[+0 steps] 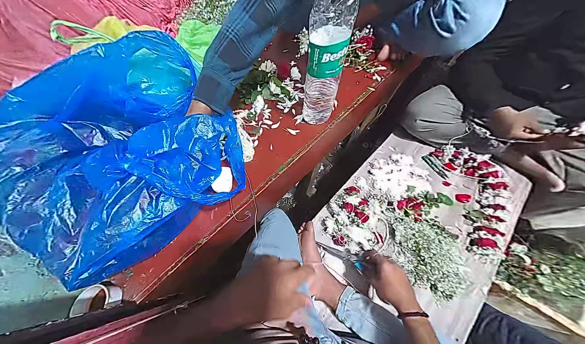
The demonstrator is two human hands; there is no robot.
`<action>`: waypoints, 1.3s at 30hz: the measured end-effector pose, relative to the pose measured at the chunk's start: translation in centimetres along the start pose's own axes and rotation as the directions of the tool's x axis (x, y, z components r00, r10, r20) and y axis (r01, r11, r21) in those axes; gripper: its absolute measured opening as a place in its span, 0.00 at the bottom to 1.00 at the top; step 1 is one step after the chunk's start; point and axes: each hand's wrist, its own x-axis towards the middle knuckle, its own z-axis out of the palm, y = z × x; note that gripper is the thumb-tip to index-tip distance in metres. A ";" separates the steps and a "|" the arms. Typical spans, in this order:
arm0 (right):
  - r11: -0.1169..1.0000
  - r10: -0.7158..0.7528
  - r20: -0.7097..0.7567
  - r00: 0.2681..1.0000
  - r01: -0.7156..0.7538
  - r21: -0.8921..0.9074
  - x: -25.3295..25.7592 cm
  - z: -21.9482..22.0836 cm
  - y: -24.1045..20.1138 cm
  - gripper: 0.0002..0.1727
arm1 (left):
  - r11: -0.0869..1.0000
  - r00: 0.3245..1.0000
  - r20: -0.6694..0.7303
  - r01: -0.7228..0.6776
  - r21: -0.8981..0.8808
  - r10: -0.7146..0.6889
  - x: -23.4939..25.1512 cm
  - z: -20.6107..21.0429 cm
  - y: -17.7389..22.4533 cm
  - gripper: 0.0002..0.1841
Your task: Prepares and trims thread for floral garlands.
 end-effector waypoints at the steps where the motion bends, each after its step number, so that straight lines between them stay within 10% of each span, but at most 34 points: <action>1: 1.000 -0.002 -0.038 0.999 0.003 0.016 -0.4 -1.1 0.4 0.21 | 0.998 0.990 -0.126 0.062 0.006 -0.061 -0.2 -0.7 -0.4 0.25; 4: 0.999 -0.011 -0.108 0.994 0.015 0.034 -1.5 -4.2 0.5 0.23 | 0.958 0.876 -0.448 0.260 0.122 -0.181 0.2 -3.5 -2.1 0.25; 11: 0.968 0.102 -0.239 0.966 -0.040 0.249 -4.3 -6.2 -1.1 0.32 | 0.794 0.536 -0.724 0.608 -0.025 -0.434 4.0 -7.6 -6.8 0.22; 16: 0.534 0.020 -0.240 0.971 0.192 0.823 -6.4 -8.3 -6.8 0.36 | 0.658 0.337 -0.769 0.740 -0.141 -0.543 6.4 -8.6 -9.7 0.26; 23: 0.602 -0.255 -0.334 0.907 0.419 0.679 -2.8 -11.6 -16.0 0.30 | 0.625 0.384 -0.704 0.773 -0.109 -0.598 6.5 -10.2 -9.3 0.16; 30: 0.809 -0.235 -0.356 0.904 0.385 0.444 1.7 -11.1 -20.8 0.35 | 0.673 0.381 -0.697 0.713 -0.196 -0.607 5.5 -10.0 -11.2 0.25; 35: 0.799 -0.250 -0.398 0.883 0.420 0.430 1.5 -10.6 -21.5 0.34 | 0.646 0.382 -0.690 0.745 -0.165 -0.615 7.0 -11.9 -9.6 0.13; 39: 0.775 -0.204 -0.378 0.903 0.385 0.501 0.6 -10.6 -21.7 0.33 | 0.615 0.406 -0.636 0.776 -0.139 -0.656 6.9 -11.4 -9.5 0.22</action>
